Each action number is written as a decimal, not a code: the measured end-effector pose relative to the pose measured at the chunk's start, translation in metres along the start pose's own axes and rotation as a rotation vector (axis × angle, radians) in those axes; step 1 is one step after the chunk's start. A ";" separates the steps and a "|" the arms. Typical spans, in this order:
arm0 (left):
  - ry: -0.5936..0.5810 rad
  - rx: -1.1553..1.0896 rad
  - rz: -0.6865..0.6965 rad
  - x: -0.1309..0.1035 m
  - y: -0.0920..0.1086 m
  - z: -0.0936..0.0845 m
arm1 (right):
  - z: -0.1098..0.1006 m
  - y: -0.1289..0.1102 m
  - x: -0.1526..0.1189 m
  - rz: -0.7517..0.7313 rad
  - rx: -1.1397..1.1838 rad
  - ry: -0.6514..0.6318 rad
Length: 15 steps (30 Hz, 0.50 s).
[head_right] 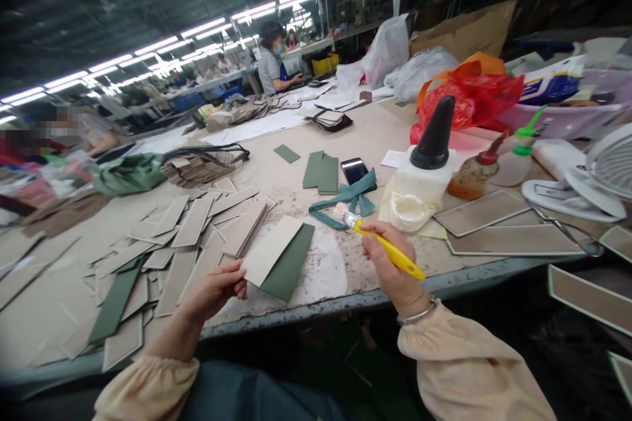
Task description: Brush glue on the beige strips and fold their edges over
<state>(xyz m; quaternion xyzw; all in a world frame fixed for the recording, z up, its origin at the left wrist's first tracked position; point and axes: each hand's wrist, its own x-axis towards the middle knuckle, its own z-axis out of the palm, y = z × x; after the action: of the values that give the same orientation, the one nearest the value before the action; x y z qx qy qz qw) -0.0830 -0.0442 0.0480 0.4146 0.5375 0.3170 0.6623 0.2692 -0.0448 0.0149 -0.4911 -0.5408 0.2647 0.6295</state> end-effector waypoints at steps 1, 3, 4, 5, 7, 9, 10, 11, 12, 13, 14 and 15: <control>-0.007 -0.080 0.026 -0.001 -0.005 0.000 | 0.003 -0.001 0.000 0.020 0.019 -0.002; 0.004 -0.197 0.079 0.000 -0.013 0.001 | 0.008 -0.003 -0.001 0.044 0.027 0.005; 0.015 -0.228 0.097 0.001 -0.015 0.003 | 0.011 -0.003 -0.001 0.040 0.015 0.016; 0.026 -0.249 0.110 0.003 -0.016 0.006 | 0.013 -0.004 -0.001 0.025 -0.004 0.026; 0.025 -0.287 0.124 0.008 -0.016 0.014 | 0.019 -0.004 -0.001 -0.056 -0.059 0.001; -0.015 -0.335 0.123 0.015 -0.015 0.025 | 0.026 -0.004 -0.003 -0.191 -0.109 -0.094; -0.035 -0.361 0.122 0.019 -0.014 0.030 | 0.031 -0.005 -0.005 -0.257 -0.126 -0.155; -0.043 -0.391 0.126 0.022 -0.015 0.035 | 0.037 -0.006 -0.008 -0.316 -0.138 -0.217; -0.039 -0.424 0.131 0.026 -0.015 0.040 | 0.043 -0.007 -0.011 -0.363 -0.143 -0.274; -0.029 -0.456 0.138 0.029 -0.017 0.044 | 0.050 -0.008 -0.015 -0.394 -0.143 -0.327; -0.017 -0.484 0.145 0.032 -0.018 0.048 | 0.057 -0.008 -0.019 -0.416 -0.147 -0.376; -0.010 -0.505 0.150 0.034 -0.019 0.051 | 0.064 -0.007 -0.023 -0.432 -0.159 -0.416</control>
<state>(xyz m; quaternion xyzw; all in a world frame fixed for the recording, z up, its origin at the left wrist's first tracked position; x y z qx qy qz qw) -0.0259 -0.0341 0.0198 0.2763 0.4057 0.4875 0.7220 0.2012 -0.0456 0.0075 -0.3478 -0.7688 0.1767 0.5067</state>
